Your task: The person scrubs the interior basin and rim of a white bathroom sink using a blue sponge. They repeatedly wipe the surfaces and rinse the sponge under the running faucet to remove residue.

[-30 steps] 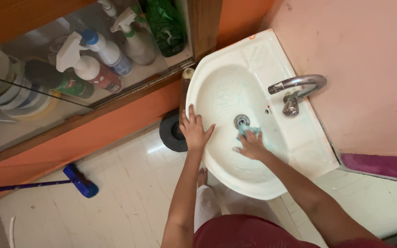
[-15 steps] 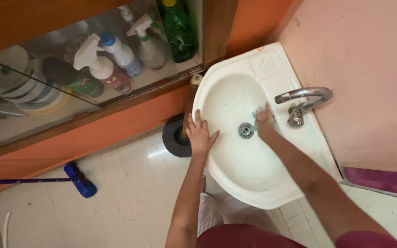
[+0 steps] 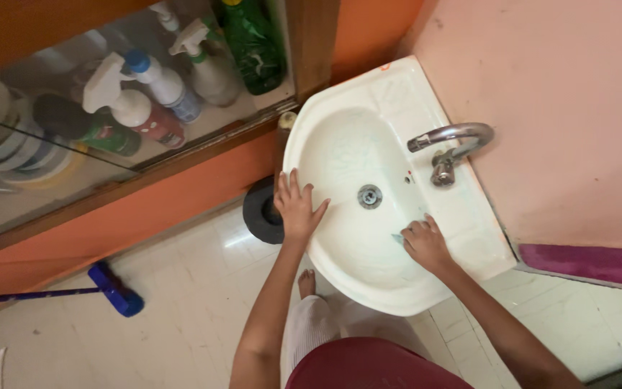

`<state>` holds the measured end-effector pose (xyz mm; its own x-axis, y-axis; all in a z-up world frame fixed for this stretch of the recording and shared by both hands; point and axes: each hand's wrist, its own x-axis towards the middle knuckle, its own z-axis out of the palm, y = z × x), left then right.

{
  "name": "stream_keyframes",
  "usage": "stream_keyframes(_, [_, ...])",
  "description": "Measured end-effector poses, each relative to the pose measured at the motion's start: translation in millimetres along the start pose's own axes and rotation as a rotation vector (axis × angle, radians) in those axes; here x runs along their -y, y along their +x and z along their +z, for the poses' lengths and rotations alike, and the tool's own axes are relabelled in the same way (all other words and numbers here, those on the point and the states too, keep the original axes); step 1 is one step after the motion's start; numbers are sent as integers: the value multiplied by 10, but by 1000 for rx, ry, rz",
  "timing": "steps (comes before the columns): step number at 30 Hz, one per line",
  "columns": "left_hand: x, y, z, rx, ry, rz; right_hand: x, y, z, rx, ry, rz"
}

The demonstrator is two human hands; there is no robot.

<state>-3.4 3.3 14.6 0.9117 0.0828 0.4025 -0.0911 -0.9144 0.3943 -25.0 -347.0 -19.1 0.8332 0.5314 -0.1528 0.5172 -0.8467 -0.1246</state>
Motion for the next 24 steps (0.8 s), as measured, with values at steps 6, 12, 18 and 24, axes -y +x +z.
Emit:
stream_keyframes(6, [-280,-333,17,218,-331,-90,120,26,18,-334,975,255])
stream_keyframes(12, [-945,-752,585,529,-1164,-549,388,148,-340,-458,1015,165])
stream_keyframes(18, [-1041,-697,905,560,-1462,-657,615,77,-856,-570,385,-163])
stream_keyframes(24, [-1085,-853,999,375,-1402,-573,573,66,-874,-494,620,-45])
